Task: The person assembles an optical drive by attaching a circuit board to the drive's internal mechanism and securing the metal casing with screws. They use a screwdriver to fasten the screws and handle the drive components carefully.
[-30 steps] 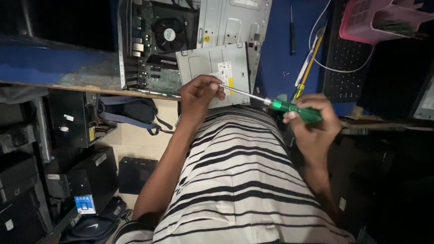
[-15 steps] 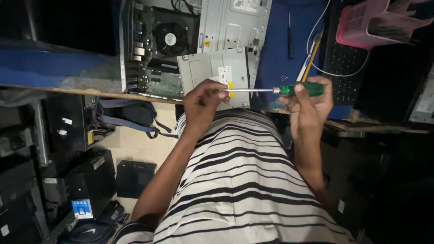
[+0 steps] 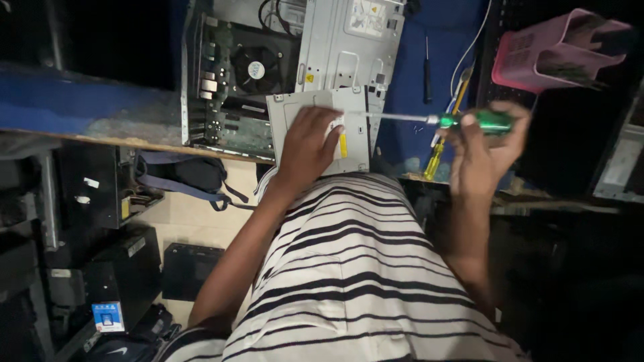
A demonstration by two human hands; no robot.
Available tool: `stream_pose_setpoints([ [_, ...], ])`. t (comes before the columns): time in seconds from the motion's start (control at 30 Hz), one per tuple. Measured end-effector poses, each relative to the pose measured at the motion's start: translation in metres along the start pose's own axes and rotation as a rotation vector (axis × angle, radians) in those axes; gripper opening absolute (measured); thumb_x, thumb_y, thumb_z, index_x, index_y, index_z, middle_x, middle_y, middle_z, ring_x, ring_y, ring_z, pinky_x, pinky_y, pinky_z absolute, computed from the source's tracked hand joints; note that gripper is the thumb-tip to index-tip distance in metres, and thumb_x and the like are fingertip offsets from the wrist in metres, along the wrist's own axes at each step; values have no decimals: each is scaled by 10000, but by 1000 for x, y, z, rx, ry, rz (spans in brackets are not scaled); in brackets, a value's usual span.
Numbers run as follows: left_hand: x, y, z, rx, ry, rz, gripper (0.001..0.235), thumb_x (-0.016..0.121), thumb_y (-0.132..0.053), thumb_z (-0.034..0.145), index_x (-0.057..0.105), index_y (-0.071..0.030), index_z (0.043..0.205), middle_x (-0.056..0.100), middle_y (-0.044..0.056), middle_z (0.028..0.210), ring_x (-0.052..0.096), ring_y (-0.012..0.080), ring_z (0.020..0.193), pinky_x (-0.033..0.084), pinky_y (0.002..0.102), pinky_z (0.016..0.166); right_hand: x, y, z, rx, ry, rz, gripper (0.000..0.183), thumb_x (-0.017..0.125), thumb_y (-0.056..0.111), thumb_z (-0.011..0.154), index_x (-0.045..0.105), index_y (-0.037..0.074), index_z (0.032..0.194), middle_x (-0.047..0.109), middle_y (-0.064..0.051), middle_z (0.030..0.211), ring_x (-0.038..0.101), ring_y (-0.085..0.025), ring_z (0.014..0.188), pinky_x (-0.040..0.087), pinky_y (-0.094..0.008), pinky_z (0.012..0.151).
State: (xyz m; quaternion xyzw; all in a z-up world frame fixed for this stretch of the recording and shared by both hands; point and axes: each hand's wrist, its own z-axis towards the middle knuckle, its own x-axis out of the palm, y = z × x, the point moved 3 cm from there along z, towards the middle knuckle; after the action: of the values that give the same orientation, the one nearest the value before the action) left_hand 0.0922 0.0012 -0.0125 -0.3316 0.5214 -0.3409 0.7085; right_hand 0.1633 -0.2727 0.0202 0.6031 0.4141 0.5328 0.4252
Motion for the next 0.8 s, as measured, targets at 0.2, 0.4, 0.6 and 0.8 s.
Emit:
stream_pose_setpoints([
  [0.2,28,16,30,159,-24,370,567,766,-339,883,603,7,1302,614,145,1268,525,333,1217,355,540,1105,17,10,12,-357,225,-453,452,740,-118,1119,383,63,1328,606,-112,1134,635,-167,1017,585,-296,941],
  [0.4,34,28,31,87,75,341,540,760,-356,910,612,-6,1295,624,131,1246,542,319,1164,374,486,1041,38,12,11,-352,256,-687,448,739,-112,1064,376,20,1290,615,-147,1215,688,-168,1105,625,-280,947],
  [0.6,36,29,31,83,85,341,537,744,-360,918,610,-2,1295,625,136,1252,538,318,1163,371,478,1030,42,12,15,-366,281,-679,418,727,-120,1073,377,8,1264,630,-160,1202,700,-172,1076,626,-277,927],
  [0.8,35,27,31,73,90,346,538,736,-366,922,610,-1,1295,622,140,1246,534,320,1162,373,478,1034,42,2,18,-358,317,-595,421,709,-141,1096,367,12,1288,597,-162,1232,643,-167,1092,610,-287,1005],
])
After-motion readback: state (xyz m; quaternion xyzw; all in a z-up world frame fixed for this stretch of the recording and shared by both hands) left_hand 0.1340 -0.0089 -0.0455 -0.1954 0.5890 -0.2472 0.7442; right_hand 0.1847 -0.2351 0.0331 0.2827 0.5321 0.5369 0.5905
